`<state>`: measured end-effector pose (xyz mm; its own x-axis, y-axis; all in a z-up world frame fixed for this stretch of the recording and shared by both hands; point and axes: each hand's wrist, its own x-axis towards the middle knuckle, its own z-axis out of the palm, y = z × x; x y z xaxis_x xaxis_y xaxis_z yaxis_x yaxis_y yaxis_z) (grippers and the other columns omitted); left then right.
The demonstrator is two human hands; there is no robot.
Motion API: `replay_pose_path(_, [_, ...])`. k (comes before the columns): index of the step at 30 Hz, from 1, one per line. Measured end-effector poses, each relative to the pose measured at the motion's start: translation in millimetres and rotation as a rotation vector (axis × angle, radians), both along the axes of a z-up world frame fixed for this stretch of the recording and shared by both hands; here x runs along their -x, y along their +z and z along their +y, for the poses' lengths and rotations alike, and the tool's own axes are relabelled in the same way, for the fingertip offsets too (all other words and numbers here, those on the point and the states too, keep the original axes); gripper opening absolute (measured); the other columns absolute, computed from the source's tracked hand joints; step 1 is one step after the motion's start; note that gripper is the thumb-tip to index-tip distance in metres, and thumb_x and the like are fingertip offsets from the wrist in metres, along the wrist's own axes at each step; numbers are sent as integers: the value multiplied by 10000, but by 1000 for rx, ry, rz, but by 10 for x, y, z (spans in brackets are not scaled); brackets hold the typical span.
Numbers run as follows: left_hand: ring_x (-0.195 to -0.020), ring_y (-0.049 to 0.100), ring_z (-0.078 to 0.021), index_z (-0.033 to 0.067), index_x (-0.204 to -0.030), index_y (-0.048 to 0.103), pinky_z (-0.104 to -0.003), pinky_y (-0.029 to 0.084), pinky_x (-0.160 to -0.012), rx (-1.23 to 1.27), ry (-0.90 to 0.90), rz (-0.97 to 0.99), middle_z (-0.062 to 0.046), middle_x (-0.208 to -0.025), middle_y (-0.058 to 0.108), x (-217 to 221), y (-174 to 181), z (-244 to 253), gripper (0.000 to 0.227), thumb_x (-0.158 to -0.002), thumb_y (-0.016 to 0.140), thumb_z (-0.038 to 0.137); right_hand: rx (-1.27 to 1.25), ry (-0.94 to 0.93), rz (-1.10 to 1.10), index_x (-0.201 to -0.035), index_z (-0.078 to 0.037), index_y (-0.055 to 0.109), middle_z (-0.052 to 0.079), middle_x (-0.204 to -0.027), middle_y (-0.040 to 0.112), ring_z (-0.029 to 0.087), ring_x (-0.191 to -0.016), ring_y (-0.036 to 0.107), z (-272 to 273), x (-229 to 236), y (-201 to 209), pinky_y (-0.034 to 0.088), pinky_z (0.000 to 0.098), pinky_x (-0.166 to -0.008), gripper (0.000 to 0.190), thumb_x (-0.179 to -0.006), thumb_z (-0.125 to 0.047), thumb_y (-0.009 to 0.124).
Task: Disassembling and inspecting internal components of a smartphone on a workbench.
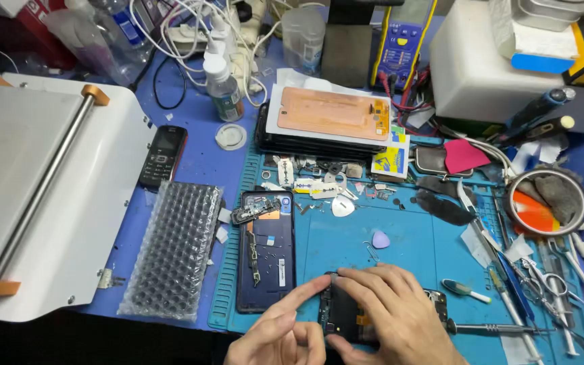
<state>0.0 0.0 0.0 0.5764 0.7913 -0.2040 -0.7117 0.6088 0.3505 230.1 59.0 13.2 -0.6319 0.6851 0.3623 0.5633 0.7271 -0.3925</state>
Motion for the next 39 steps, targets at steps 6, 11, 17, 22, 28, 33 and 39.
replay_pose_path(6, [-608, 593, -178, 5, -1677, 170, -196, 400, -521, 8, -22, 44, -214, -770, 669, 22, -30, 24, 841, -926, 473, 230, -91, 26, 15, -1298, -69, 649, 71, -1313, 701, 255, -1162, 663, 17, 6, 24, 513, 469, -1058, 764, -677, -436, 902])
replay_pose_path(11, [-604, 607, -137, 8, -1678, 120, -161, 416, -512, -17, -20, 63, -215, -828, 705, -10, -119, 21, 813, -966, 468, 189, -64, 36, 59, -1272, -47, 661, 79, -1279, 738, 243, -1135, 697, 22, -16, 43, 533, 471, -1048, 705, -719, -415, 895])
replay_pose_path(17, [-509, 533, -88, -38, -1617, 194, -144, 326, -475, -290, 130, 427, -143, -742, 711, 56, 110, 4, 814, -919, 593, 90, -36, 49, 63, -1251, -41, 661, 84, -1273, 743, 254, -1140, 697, 22, -39, 67, 529, 468, -1040, 690, -728, -426, 894])
replay_pose_path(22, [-568, 719, -61, 119, -1212, 656, -193, 573, -473, -973, 532, 1614, 28, -752, 798, 31, 270, 68, 556, -663, 712, 53, 52, 63, 76, -1262, -28, 656, 102, -1281, 759, 271, -1173, 700, 26, -52, 83, 512, 507, -1054, 647, -857, -525, 749])
replay_pose_path(28, [-1033, 567, -262, 66, -1276, 657, -422, 423, -891, -1634, 352, 1755, -109, -1299, 618, -118, 500, 241, 397, -892, 691, 159, 122, 6, 100, -1294, -55, 661, 124, -1192, 696, 274, -1089, 685, 10, -17, 205, 574, 377, -886, 734, -765, -545, 796])
replay_pose_path(33, [-781, 534, -195, 33, -1011, 734, -347, 420, -739, -1804, 639, 1719, -53, -992, 671, -161, 603, 267, 103, -942, 704, 103, 145, 12, 94, -1322, -13, 621, 133, -1250, 695, 283, -1094, 665, -27, 46, 247, 536, 395, -940, 880, -686, -607, 748])
replay_pose_path(39, [-837, 577, -135, 67, -1035, 815, -271, 419, -686, -1928, 804, 1756, -61, -1061, 747, 106, 720, 236, 84, -969, 770, 94, 279, -53, 159, -1353, 34, 591, 194, -1251, 671, 279, -1017, 684, -87, 26, 239, 544, 374, -876, 1039, -752, -782, 362])
